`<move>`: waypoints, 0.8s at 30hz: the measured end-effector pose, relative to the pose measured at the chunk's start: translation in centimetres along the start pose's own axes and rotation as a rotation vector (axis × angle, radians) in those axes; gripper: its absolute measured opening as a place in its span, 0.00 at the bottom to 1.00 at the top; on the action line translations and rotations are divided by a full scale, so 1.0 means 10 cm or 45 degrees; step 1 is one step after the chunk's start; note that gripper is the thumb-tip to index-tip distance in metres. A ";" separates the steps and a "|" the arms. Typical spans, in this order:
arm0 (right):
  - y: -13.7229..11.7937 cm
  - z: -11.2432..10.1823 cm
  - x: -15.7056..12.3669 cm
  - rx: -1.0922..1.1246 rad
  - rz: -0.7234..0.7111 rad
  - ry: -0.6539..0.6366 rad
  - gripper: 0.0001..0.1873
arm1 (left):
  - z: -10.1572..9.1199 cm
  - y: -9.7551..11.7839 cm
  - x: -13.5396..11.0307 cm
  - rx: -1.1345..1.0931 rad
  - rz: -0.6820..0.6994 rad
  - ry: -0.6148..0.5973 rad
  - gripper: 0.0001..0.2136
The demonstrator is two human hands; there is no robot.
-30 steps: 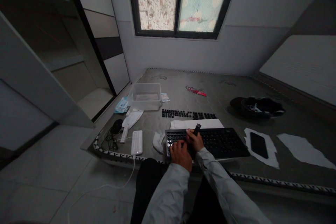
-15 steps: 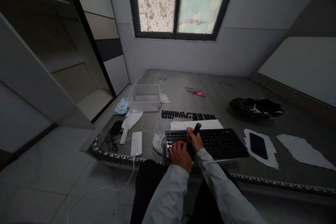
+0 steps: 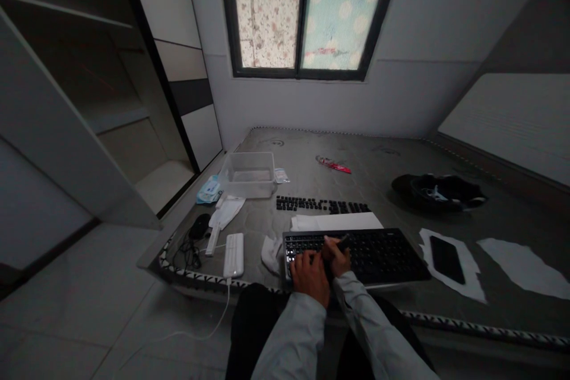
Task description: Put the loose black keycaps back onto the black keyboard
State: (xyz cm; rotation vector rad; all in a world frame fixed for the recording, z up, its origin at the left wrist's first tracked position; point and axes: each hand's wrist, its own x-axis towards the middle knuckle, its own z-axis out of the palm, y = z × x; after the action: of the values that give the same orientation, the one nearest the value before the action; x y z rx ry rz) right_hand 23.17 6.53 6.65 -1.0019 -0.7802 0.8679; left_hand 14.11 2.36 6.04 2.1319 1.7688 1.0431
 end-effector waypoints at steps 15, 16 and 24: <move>0.11 -0.16 -0.08 -0.347 -0.155 0.000 0.20 | 0.06 -0.01 -0.02 0.048 -0.088 -0.045 0.14; 0.11 -0.16 -0.08 -0.345 -0.155 0.008 0.20 | 0.06 -0.01 -0.02 0.040 -0.085 -0.052 0.14; 0.04 -0.09 -0.12 -0.279 -0.110 -0.021 0.23 | 0.05 -0.03 -0.01 -0.031 -0.091 -0.019 0.12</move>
State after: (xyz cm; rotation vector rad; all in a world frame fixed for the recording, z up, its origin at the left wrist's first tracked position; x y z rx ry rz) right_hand 23.26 5.26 5.75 -1.1453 -0.9408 0.7279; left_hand 14.22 2.46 5.44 2.0409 1.8018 1.0228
